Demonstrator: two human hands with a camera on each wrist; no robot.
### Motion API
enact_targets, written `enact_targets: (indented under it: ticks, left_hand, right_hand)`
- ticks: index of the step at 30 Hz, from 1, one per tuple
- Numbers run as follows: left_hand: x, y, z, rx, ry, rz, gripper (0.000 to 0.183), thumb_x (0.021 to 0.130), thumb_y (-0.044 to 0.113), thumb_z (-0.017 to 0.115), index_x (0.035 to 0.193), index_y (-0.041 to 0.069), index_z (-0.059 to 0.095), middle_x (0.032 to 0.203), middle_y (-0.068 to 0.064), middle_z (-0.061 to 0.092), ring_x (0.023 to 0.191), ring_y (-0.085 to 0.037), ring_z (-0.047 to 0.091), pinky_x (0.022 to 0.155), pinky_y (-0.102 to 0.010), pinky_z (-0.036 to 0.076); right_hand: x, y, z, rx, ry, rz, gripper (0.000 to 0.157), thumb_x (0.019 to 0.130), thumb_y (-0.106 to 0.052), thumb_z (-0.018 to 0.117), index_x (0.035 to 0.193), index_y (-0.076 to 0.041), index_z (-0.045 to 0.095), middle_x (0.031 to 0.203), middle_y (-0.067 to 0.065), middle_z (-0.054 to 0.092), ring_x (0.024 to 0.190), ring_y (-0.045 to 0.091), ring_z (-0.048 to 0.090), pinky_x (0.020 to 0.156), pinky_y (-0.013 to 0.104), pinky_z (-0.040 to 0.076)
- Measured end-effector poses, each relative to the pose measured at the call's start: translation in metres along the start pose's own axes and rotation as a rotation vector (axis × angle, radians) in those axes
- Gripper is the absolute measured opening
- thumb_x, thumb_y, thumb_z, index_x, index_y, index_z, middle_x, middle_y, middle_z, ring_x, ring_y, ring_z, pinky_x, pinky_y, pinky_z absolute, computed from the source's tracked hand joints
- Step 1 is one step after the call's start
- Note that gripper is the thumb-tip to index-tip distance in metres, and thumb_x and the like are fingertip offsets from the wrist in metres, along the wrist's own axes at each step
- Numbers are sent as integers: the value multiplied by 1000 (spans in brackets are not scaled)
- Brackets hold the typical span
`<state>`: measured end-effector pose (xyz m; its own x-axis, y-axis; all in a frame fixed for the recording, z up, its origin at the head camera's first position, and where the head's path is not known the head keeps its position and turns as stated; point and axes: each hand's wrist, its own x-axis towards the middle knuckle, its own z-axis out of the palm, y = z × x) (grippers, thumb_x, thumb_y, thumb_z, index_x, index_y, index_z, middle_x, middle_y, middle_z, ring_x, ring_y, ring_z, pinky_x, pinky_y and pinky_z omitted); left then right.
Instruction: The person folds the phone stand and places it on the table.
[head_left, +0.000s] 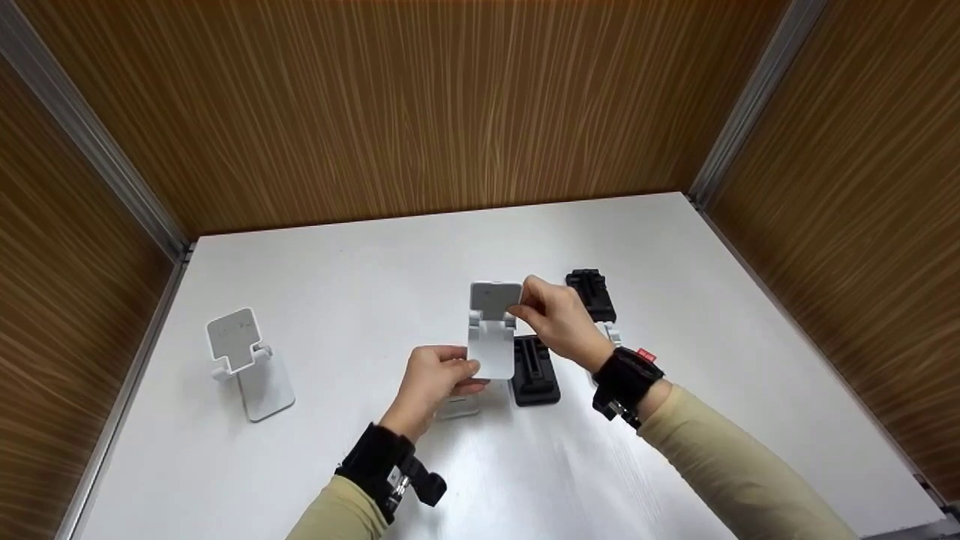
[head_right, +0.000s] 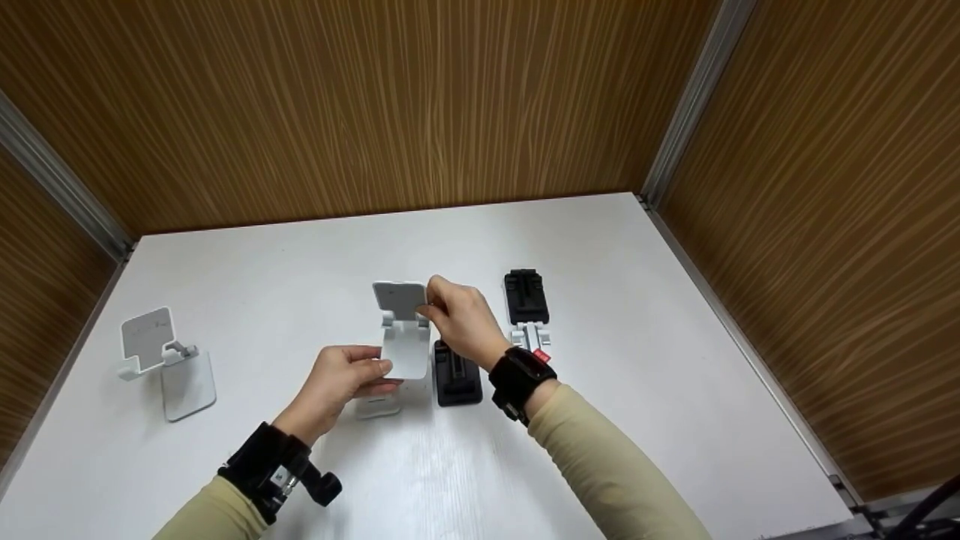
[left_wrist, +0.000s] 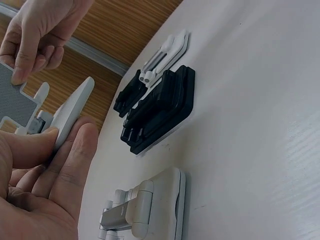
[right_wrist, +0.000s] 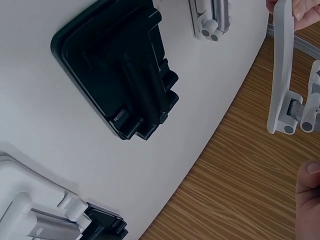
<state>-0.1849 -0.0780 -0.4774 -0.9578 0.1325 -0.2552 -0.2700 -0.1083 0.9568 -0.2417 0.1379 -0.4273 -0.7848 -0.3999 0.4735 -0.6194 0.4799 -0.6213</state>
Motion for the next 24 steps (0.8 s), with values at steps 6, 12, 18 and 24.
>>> enact_targets:
  ticks: [6,12,18,24]
  left_hand:
    - [-1,0,1,18,0,-11,37,92,-5,68,125,-18,59,109,-27,72,84,-30,77,76,-33,66]
    - [-1,-1,2,17,-8,-7,34,91,-6,68,122,-19,60,107,-27,72,83,-30,77,75,-34,66]
    - [0,-2,1,14,-14,-3,34,91,-6,68,121,-20,60,105,-28,72,82,-30,77,74,-34,66]
    - [0,-4,0,0,-5,-15,37,92,-4,69,124,-19,59,107,-26,73,83,-29,77,75,-33,66]
  right_hand:
    - [-2,5,2,-94,45,-89,26,89,-2,77,80,-5,52,66,-1,52,60,8,41,52,21,31]
    - [-3,7,3,-163,74,-162,25,89,0,76,81,-3,52,68,3,51,62,9,40,52,22,31]
    - [-4,7,4,-166,74,-144,23,89,-1,76,83,-3,54,69,4,54,62,10,42,53,22,33]
    - [-5,6,2,-132,74,-84,21,89,-1,77,83,-4,57,67,1,54,60,8,42,52,20,32]
